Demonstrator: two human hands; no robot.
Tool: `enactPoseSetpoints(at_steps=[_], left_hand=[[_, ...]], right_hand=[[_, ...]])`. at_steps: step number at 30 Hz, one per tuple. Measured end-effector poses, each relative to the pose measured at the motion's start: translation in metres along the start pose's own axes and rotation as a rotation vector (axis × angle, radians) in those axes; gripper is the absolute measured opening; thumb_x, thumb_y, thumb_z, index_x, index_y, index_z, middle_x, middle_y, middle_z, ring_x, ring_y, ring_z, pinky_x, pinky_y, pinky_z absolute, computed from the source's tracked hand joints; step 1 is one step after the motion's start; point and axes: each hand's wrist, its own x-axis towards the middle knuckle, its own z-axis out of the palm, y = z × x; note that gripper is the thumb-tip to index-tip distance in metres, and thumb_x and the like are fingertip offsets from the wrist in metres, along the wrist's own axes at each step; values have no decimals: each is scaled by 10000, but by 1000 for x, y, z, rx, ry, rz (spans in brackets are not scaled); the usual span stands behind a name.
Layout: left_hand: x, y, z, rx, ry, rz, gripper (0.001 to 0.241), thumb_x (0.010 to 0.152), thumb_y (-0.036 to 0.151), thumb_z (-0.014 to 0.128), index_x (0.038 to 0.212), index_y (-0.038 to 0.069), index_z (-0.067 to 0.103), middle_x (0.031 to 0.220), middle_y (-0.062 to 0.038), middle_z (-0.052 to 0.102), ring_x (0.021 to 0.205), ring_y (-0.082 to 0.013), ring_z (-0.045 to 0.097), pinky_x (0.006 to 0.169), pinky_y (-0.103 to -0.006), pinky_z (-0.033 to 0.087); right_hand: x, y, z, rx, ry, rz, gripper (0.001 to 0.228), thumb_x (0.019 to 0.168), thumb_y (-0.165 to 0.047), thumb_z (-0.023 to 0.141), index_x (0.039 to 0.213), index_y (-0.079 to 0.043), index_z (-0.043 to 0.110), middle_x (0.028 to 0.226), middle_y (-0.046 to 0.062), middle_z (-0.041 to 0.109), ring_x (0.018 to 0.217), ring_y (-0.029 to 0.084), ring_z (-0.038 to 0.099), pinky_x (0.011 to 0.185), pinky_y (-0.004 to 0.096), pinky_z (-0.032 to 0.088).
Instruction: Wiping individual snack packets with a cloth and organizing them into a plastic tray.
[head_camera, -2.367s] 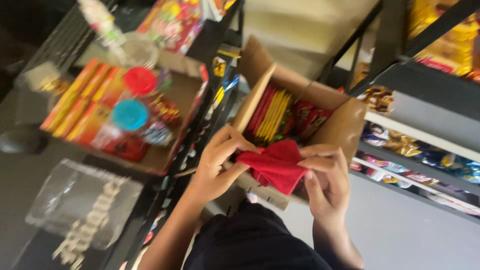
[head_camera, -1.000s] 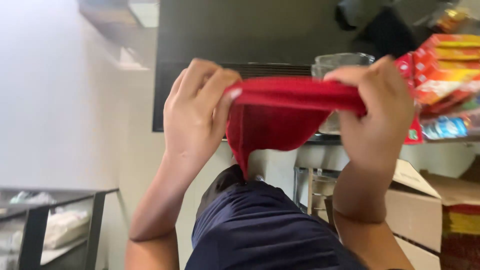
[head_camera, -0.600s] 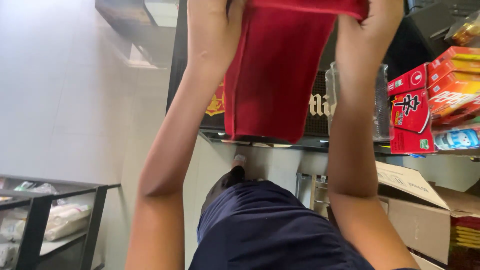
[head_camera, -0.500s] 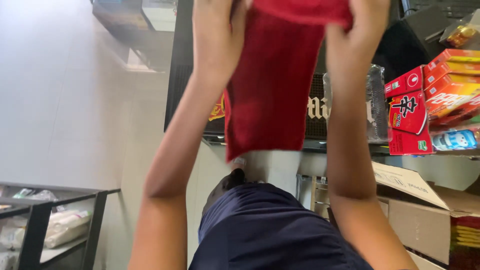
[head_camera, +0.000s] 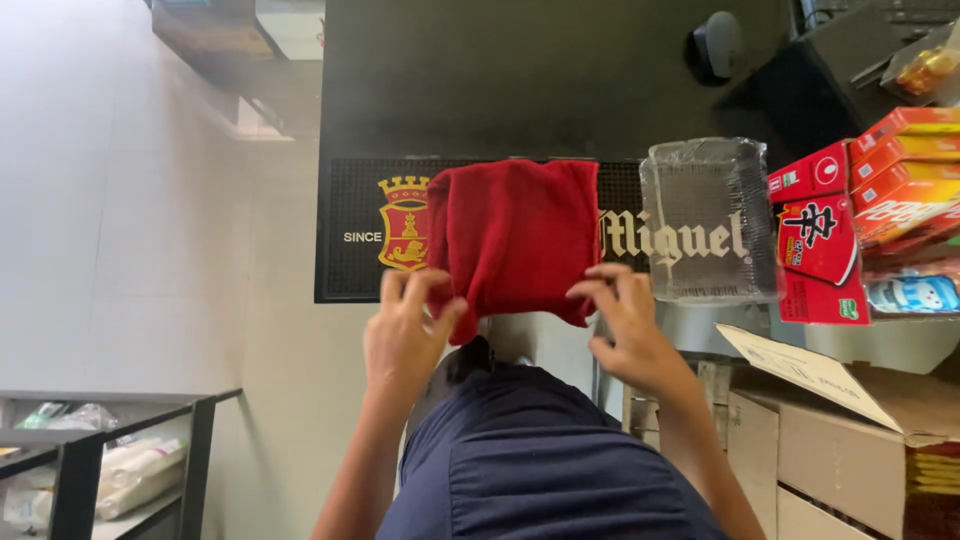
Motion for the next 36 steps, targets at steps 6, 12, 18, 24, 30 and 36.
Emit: enactPoseSetpoints(at_steps=[6, 12, 18, 24, 30, 36], left_hand=[[61, -11, 15, 136, 260, 72, 206, 930, 330, 738, 1000, 149, 671, 986, -26, 661, 758, -210, 715, 650, -387, 541], [131, -20, 40, 269, 216, -59, 345, 986, 453, 667, 889, 123, 686, 833, -56, 715, 813, -291, 700, 699, -440, 533], [126, -5, 24, 15, 308, 35, 250, 936, 337, 678, 895, 91, 671, 873, -60, 731, 783, -255, 718, 699, -395, 543], [121, -31, 25, -609, 303, 182, 179, 1035, 203, 650, 1037, 46, 564, 1007, -113, 670, 903, -216, 735, 784, -344, 588], [106, 39, 5, -210, 322, 626, 514, 844, 244, 766, 1259, 47, 536, 1184, -119, 617, 1044, -265, 629, 853, -377, 538], [139, 11, 33, -33, 39, 695, 331, 830, 218, 808, 1089, 118, 630, 1032, -55, 681, 976, -240, 633, 832, -340, 538]], right_hand=[[54, 26, 12, 258, 327, 162, 189, 959, -53, 523, 1117, -85, 621, 1123, 62, 612, 1061, 205, 603, 982, 358, 492], [127, 63, 32, -281, 610, -172, 439, 896, -50, 721, 1298, 42, 572, 1159, 207, 532, 1040, 364, 530, 921, 436, 447], [123, 60, 13, -112, 563, -33, 200, 939, 24, 655, 1128, -43, 649, 1077, 142, 620, 1017, 317, 608, 913, 410, 507], [91, 10, -36, 518, 651, 46, 113, 1035, 47, 587, 1091, -45, 622, 1021, 57, 594, 897, 125, 584, 808, 271, 504], [84, -5, -58, 612, 487, -266, 122, 1061, 46, 518, 1101, -51, 582, 1124, 27, 559, 1049, 108, 652, 917, 247, 541], [80, -2, -71, 462, 490, -209, 84, 1052, 51, 592, 1084, -20, 622, 1084, 30, 529, 893, 74, 480, 785, 212, 404]])
